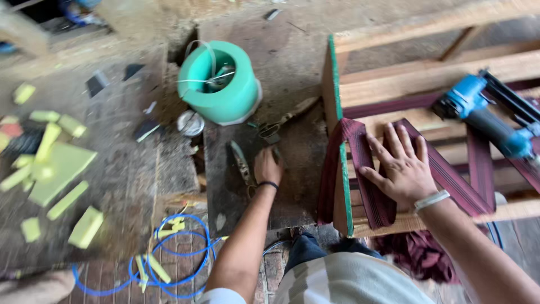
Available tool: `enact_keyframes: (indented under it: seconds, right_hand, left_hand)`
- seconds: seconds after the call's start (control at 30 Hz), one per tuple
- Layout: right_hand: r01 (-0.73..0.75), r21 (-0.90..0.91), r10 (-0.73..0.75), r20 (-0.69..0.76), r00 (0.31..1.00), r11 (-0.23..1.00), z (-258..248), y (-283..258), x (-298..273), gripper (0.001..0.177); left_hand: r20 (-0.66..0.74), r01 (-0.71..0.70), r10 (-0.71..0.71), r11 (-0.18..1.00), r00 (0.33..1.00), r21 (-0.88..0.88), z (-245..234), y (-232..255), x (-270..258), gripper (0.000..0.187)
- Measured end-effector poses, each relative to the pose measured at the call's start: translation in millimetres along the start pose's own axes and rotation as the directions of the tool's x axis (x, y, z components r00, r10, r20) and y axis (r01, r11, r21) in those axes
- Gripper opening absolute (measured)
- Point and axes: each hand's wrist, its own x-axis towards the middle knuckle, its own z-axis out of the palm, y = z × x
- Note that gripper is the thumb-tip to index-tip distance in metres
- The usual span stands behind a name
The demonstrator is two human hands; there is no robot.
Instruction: The person attaches maroon webbing straps to a wooden frame using a pneumatic staple gun. They position the straps, staple them in place, and trim excess material with scissors.
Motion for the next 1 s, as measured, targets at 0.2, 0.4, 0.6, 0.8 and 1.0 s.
enact_keyframes:
  seconds: [0.2,0.4,0.6,0.8,1.0]
  right_hand:
    - [-0.061,-0.026,0.062,0.033,0.998,0.998,0.7,2.2,3.2,0.082]
    - [-0.091,-0.003,0.091,0.121,0.988,0.996,1.6,1.9,5.5,0.083]
    - [-0.077,0.001,0.076,0.134,0.988,0.997,-6.4,2.3,9.1,0.083]
    - [-0.067,0.332,0.097,-0.074,0.992,0.941,-39.5,-30.0,-0.9,0.063]
    - [-0.398,0.917,-0.144,0.398,0.906,0.026,-30.4,-49.2,-21.4,0.034]
  left_hand:
    - [0.169,-0.297,0.253,0.894,0.953,0.336,31.4,29.7,100.4,0.051]
    - [0.29,-0.189,0.081,0.91,0.954,0.369,45.1,35.3,149.7,0.028]
    - [0.367,0.135,-0.12,0.991,0.922,-0.016,-26.8,55.5,142.3,0.019]
    - [0.541,0.439,0.017,0.563,0.841,-0.7,-128.2,120.9,27.1,0.026]
    - [0.392,0.384,0.122,0.088,0.912,-0.919,-114.7,236.2,-59.5,0.023]
